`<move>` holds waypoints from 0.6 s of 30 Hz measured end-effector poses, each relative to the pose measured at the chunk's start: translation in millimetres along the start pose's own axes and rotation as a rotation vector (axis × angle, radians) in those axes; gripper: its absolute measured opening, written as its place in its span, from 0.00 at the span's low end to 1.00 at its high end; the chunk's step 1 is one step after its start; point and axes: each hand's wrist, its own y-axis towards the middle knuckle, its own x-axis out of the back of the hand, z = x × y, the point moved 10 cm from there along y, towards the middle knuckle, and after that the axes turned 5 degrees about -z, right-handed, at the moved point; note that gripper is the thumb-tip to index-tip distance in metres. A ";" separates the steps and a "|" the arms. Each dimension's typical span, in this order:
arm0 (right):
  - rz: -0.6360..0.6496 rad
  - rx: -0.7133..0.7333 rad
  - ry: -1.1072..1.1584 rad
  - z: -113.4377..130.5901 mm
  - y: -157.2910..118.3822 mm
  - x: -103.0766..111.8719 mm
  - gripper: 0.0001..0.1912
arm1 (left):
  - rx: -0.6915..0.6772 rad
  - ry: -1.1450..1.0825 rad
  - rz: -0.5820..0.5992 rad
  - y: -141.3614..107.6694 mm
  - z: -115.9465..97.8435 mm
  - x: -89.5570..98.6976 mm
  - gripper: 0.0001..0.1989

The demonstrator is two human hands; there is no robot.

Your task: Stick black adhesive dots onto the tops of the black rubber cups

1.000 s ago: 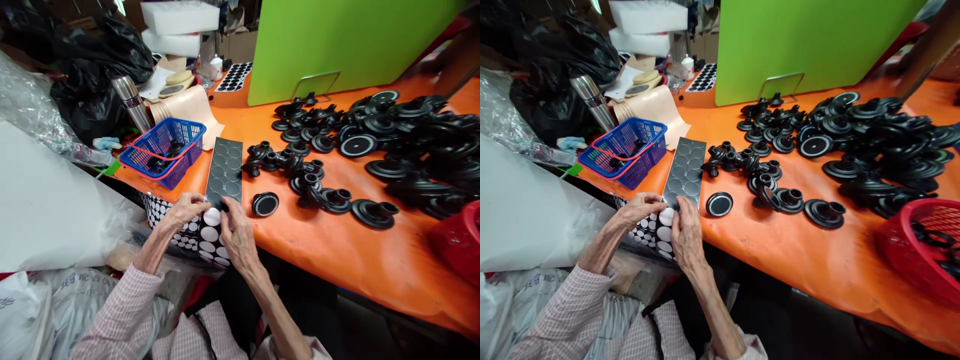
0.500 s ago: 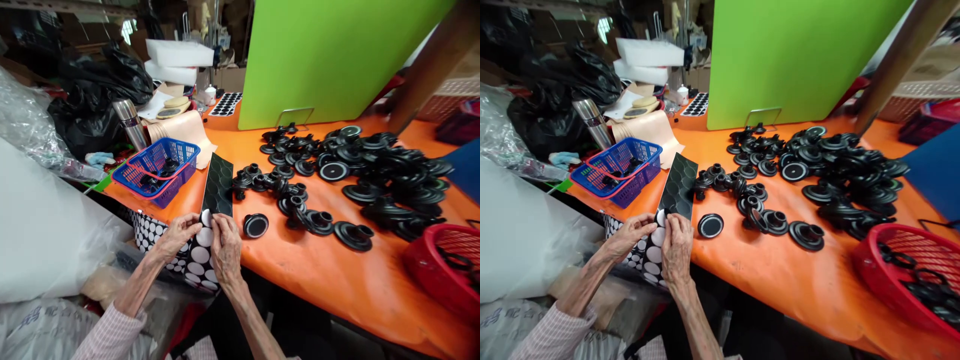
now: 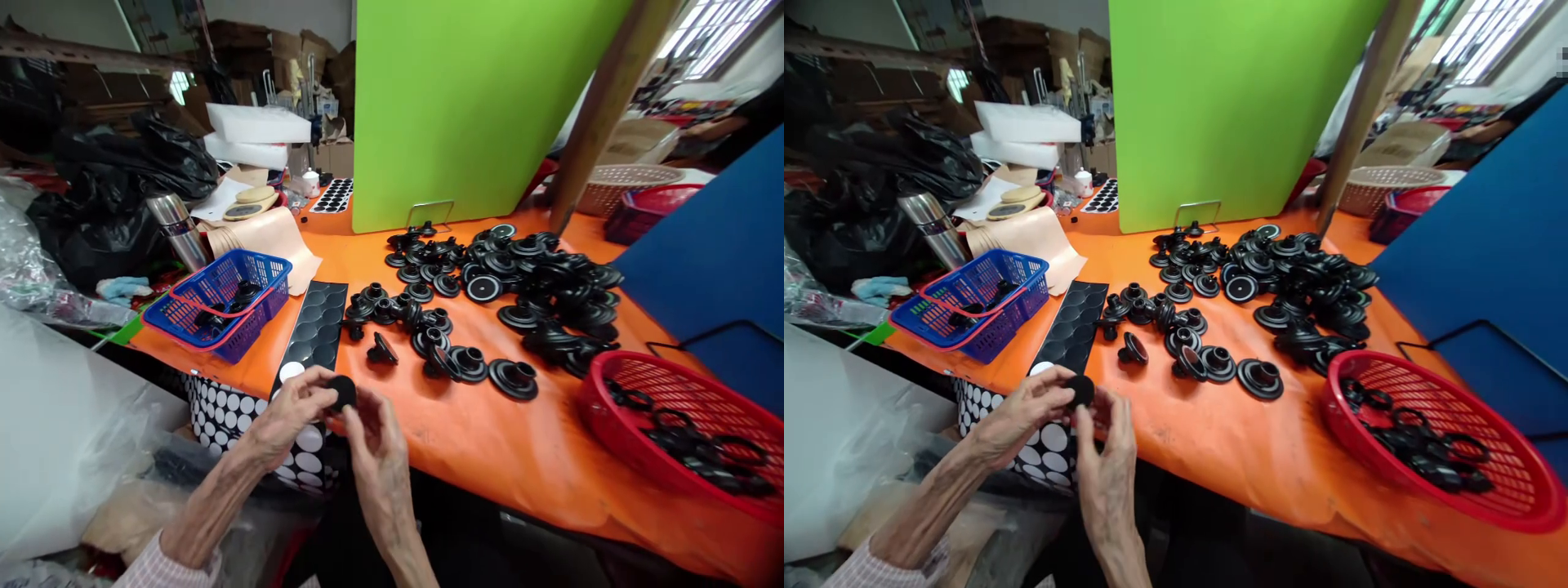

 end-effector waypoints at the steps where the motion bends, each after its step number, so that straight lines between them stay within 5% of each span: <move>1: -0.040 -0.093 0.037 -8.8 3.7 6.4 0.13 | -0.028 0.116 0.042 2.4 -5.4 -8.3 0.15; 3: -0.116 -0.184 0.068 -17.1 10.9 18.2 0.16 | -0.140 0.428 0.007 11.1 -23.4 -16.0 0.17; 6: -0.242 -0.197 0.094 -17.1 19.7 38.8 0.18 | -0.302 0.720 -0.290 30.8 -56.7 -8.3 0.17; 8: -0.280 -0.232 0.127 -21.6 21.8 51.0 0.20 | -0.297 0.716 -0.355 50.0 -61.5 -7.6 0.19; 12: -0.243 -0.330 0.176 -37.4 19.0 66.6 0.22 | -0.292 0.670 -0.288 92.0 -66.1 -13.1 0.21; 18: -0.126 -0.292 0.199 -34.4 12.8 70.1 0.17 | -0.228 0.551 -0.353 154.2 -84.5 -2.8 0.16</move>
